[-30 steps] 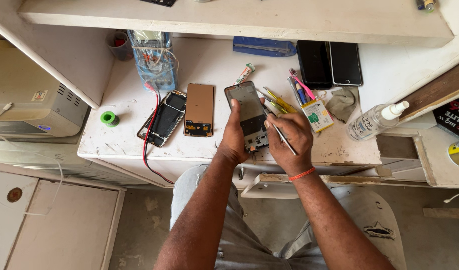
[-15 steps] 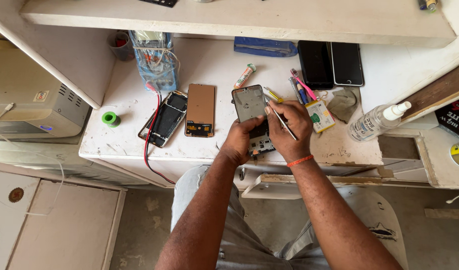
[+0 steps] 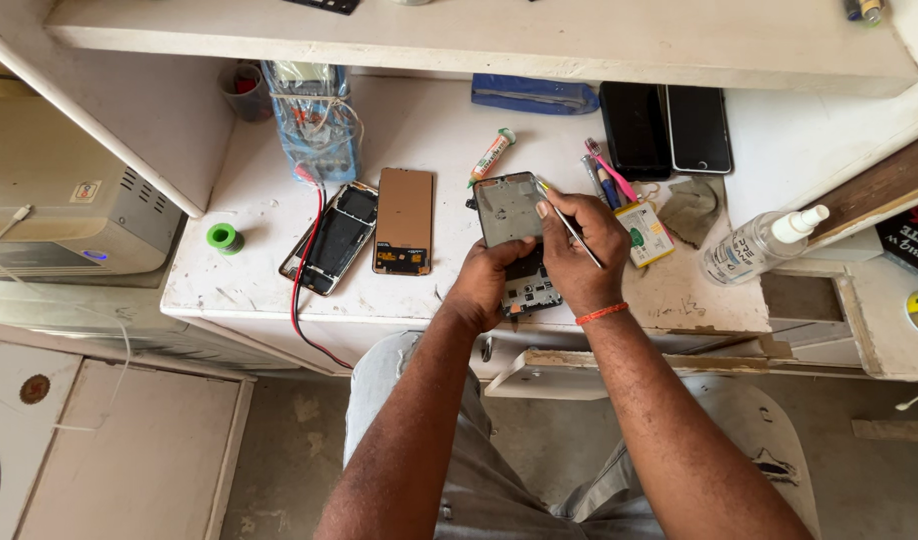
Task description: The person holds a disassembled phone frame in one hand and uses a small metal prying tool with the other hand to scrape and pry along the edges of the frame, working around the phone's internal cavity. Other phones, tools, and a bottle of liquid sit on the workbench around them.
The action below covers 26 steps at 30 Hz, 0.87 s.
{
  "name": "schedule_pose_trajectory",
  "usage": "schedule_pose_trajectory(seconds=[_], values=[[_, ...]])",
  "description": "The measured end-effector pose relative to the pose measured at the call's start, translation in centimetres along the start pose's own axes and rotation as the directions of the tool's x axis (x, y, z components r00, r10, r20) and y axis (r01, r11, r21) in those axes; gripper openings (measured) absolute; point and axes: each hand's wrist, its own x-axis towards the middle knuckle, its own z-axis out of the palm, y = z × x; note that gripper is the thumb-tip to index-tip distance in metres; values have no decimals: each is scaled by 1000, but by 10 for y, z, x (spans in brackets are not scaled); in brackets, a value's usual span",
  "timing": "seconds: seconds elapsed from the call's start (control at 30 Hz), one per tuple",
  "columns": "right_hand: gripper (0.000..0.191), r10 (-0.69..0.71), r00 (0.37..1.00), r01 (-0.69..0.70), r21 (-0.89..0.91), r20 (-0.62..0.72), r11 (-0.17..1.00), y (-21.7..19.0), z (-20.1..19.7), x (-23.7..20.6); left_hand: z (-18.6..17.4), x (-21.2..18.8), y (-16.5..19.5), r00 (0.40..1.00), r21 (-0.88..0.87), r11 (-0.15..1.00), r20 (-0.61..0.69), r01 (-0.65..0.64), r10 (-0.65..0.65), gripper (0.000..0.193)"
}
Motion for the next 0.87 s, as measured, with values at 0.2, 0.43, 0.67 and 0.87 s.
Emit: schedule_pose_trajectory(seconds=[0.2,0.43,0.67,0.87], values=[[15,71,997,-71,33,3,997,4,4,2,-3,1,0,1000,-34,999,-3,8,-8,34],[20,504,860,-484,436,78,759,2,5,7,-5,2,2,998,-22,999,46,46,-45,32],[19,439,898,-354,610,11,709,0,13,12,-4,1,3,999,-4,999,31,39,-39,32],[16,428,904,-360,530,-5,768,4,14,10,-6,3,2,999,12,999,30,39,-39,35]])
